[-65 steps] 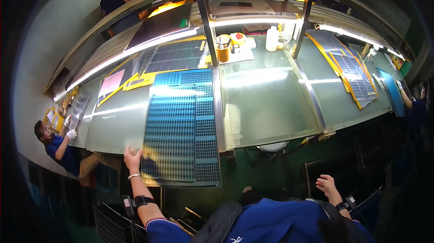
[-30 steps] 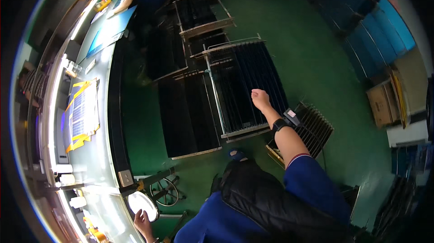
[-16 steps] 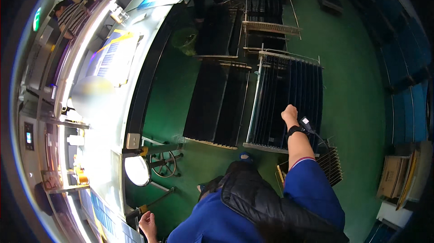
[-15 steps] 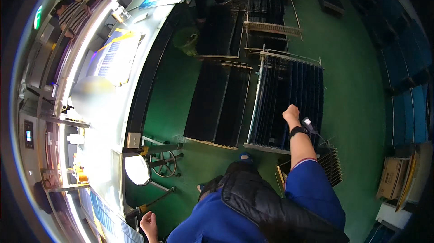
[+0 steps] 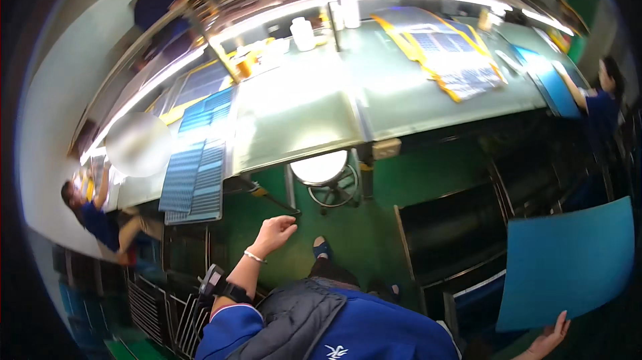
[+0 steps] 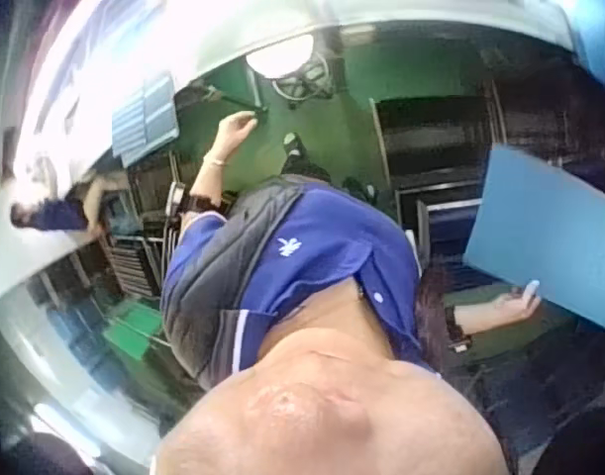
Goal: Placing and aligning multiple layers of thin solar or electronic sheets on a production workstation table.
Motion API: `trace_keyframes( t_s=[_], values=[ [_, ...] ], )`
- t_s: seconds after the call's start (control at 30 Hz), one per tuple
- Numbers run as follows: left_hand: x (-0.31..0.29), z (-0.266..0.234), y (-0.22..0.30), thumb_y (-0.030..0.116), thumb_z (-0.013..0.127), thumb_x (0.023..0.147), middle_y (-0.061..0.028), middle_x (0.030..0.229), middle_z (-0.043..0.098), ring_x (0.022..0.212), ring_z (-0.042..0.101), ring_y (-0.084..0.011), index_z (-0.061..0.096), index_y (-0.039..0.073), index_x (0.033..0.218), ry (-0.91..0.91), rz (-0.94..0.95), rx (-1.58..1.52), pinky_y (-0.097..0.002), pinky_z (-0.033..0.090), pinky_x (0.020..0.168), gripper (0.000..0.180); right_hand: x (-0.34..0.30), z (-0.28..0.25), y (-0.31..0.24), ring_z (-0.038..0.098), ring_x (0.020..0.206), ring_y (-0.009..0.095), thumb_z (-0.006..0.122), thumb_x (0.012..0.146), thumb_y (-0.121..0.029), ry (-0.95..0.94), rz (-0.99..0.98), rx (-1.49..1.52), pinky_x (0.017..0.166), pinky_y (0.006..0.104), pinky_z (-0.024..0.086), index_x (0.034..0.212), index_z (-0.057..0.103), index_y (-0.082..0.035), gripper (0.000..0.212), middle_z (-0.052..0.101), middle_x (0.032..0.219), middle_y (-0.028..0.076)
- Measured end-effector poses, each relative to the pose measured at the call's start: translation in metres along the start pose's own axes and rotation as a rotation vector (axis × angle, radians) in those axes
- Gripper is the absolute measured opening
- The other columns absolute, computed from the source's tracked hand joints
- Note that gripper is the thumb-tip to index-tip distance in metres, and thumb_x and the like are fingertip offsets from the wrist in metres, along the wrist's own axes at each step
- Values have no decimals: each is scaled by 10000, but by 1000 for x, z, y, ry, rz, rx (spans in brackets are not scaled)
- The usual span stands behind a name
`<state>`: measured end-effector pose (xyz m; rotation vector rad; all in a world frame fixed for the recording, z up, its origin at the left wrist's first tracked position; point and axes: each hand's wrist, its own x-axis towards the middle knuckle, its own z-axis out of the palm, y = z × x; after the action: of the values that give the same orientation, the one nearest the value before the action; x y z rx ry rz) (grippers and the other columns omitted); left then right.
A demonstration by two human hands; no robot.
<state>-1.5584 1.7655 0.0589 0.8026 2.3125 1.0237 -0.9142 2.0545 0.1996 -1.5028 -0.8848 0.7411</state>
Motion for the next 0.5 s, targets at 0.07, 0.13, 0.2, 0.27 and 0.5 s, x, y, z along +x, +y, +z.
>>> trace_keyframes(
  t_s=[0.07,0.13,0.2,0.27,0.5],
  values=[
    [25,-34,-35,186,676,790,-156,973,668,903,649,-284,661,11,993,160,215,171,-339,506,819,268,-24,86,17,598,837,191,629,876,-172,-211,-24,280,668,303,513,1111,550,-6,298,609,998,93],
    [43,-93,-64,194,673,801,-180,1091,627,1025,597,-320,635,0,1043,385,233,252,-362,463,903,313,-53,181,40,607,843,186,635,867,-127,-421,90,298,666,294,535,1094,563,-6,267,618,984,92],
    [80,-155,-111,211,622,854,-233,1131,596,1076,556,-367,597,-45,1099,651,148,316,-389,429,945,355,-124,272,33,613,835,172,627,866,-89,-565,240,369,648,282,560,1064,568,-5,223,623,977,93],
    [104,-221,-181,382,501,920,-249,1281,494,1214,449,-373,489,-27,1259,795,-29,426,-417,324,1037,531,-180,358,35,635,809,170,609,872,-63,-699,373,526,627,279,591,1033,574,-5,174,631,976,103],
    [120,-303,-288,593,251,921,-126,1507,214,1392,181,-306,295,117,1430,595,-685,689,-534,91,1108,698,-329,538,35,679,738,189,585,875,-25,-1104,884,451,629,287,615,904,630,-19,54,675,862,88]
  ],
)
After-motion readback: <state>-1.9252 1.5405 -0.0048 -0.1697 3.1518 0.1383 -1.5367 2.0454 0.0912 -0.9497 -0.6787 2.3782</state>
